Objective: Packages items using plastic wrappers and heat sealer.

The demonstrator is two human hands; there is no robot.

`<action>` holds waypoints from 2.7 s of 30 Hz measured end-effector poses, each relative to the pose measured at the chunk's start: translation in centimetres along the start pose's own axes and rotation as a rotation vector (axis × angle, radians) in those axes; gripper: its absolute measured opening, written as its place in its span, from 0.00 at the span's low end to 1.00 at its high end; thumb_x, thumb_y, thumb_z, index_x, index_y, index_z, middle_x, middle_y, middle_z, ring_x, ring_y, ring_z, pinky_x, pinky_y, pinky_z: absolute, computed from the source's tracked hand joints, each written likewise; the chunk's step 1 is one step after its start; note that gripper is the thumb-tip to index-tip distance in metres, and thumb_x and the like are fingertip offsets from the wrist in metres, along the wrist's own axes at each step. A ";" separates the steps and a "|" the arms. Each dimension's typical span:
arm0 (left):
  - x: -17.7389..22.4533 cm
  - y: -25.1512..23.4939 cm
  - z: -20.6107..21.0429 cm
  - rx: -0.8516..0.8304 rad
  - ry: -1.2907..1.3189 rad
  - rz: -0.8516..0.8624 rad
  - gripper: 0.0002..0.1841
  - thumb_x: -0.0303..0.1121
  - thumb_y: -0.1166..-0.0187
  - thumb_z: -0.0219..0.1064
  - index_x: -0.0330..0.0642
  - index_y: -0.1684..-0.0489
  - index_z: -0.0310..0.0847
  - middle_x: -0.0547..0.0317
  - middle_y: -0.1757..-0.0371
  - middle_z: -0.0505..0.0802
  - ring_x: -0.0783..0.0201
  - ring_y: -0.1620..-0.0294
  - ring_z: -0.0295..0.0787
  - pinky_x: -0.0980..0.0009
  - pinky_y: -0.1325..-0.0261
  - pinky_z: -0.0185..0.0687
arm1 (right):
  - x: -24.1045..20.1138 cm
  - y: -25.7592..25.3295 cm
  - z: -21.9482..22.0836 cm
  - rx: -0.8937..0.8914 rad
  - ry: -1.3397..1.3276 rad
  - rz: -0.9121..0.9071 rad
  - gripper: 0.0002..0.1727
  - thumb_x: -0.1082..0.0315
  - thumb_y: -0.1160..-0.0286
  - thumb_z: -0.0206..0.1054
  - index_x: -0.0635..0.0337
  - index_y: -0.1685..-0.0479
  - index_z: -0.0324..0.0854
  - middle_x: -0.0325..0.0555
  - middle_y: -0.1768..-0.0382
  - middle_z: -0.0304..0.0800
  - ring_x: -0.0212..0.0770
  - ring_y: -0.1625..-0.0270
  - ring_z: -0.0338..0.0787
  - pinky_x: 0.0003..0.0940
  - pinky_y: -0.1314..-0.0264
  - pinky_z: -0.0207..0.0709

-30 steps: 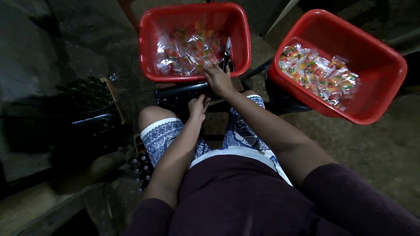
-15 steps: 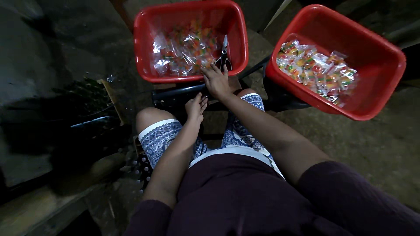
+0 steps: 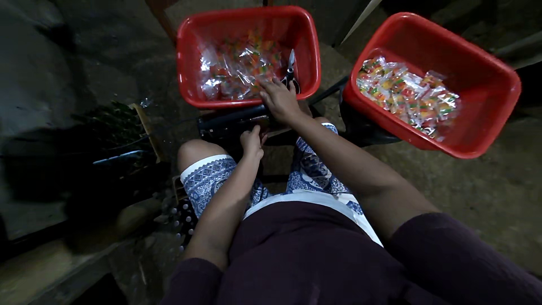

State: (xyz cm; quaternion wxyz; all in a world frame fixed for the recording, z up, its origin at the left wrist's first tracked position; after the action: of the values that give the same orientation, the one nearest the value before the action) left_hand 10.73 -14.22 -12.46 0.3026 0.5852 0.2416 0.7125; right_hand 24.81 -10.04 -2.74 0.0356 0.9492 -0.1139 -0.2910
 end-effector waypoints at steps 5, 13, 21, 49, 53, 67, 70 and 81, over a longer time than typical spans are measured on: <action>0.2 0.3 0.1 0.001 -0.020 0.025 0.11 0.27 0.11 0.56 0.31 0.40 0.78 0.50 0.55 0.91 0.65 0.61 0.89 0.70 0.57 0.86 | -2.8 -0.2 -2.5 0.032 -0.017 -0.045 0.28 0.55 0.04 0.45 0.52 0.11 0.67 0.49 0.18 0.77 0.54 0.10 0.65 0.72 0.09 0.34; -0.4 0.2 0.3 -0.018 0.047 -0.021 0.12 0.30 0.11 0.59 0.30 0.40 0.75 0.49 0.54 0.88 0.65 0.60 0.89 0.71 0.55 0.88 | 0.9 0.1 0.5 0.071 -0.019 0.025 0.27 0.56 0.05 0.44 0.52 0.14 0.70 0.50 0.20 0.79 0.56 0.10 0.65 0.73 0.10 0.35; -0.7 0.1 0.3 -0.016 0.078 -0.072 0.15 0.33 0.11 0.61 0.31 0.37 0.71 0.49 0.50 0.89 0.65 0.56 0.91 0.72 0.51 0.88 | 2.1 0.0 1.9 0.162 0.019 -0.023 0.25 0.59 0.05 0.45 0.52 0.19 0.77 0.46 0.24 0.84 0.53 0.12 0.70 0.71 0.09 0.36; 4.8 7.7 1.4 -0.326 -0.208 0.285 0.11 0.29 0.12 0.62 0.35 0.39 0.79 0.56 0.54 0.92 0.66 0.56 0.92 0.68 0.48 0.90 | 2.1 7.4 -6.7 0.267 -0.956 -0.044 0.28 0.55 0.07 0.45 0.68 0.20 0.65 0.53 0.36 0.86 0.38 0.37 0.88 0.37 0.32 0.82; 5.8 11.6 1.3 -0.397 -0.229 0.413 0.09 0.22 0.16 0.63 0.31 0.44 0.81 0.57 0.56 0.94 0.67 0.57 0.94 0.68 0.48 0.92 | 2.1 13.0 -3.8 0.195 -1.074 0.015 0.21 0.56 0.13 0.55 0.64 0.37 0.78 0.40 0.46 0.88 0.29 0.46 0.87 0.32 0.39 0.83; 9.7 17.6 1.6 -0.394 -0.401 0.683 0.02 0.25 0.21 0.71 0.37 0.60 0.89 0.65 0.65 0.92 0.77 0.63 0.86 0.78 0.54 0.84 | -3.0 17.6 -5.6 0.128 -1.075 -0.094 0.05 0.70 0.18 0.66 0.58 0.62 0.84 0.33 0.67 0.89 0.23 0.65 0.86 0.23 0.57 0.83; 9.5 17.7 1.4 -0.386 -0.375 0.617 0.04 0.28 0.19 0.69 0.38 0.59 0.89 0.65 0.65 0.92 0.77 0.65 0.86 0.78 0.58 0.84 | -3.4 17.9 -6.2 0.108 -1.065 -0.065 0.07 0.70 0.16 0.63 0.58 0.63 0.83 0.32 0.71 0.86 0.23 0.69 0.84 0.21 0.61 0.81; 8.6 17.5 0.9 -0.418 -0.255 0.412 0.13 0.33 0.08 0.55 0.38 0.42 0.84 0.60 0.52 0.93 0.70 0.57 0.91 0.71 0.51 0.90 | -3.3 17.6 -6.1 0.105 -1.063 0.022 0.11 0.66 0.11 0.59 0.58 0.61 0.85 0.34 0.67 0.87 0.24 0.65 0.84 0.24 0.56 0.81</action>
State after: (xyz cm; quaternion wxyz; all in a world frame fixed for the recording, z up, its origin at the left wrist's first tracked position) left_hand 7.83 -20.38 5.86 0.2935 0.6314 -0.0735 0.7139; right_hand 22.13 -26.39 6.42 -0.0715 0.6702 -0.1405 -0.7253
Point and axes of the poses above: each hand's wrist, its own y-axis away from the middle knuckle, its own z-axis out of the palm, x = y × z, the point moved 9 cm from there along -y, towards the middle knuckle
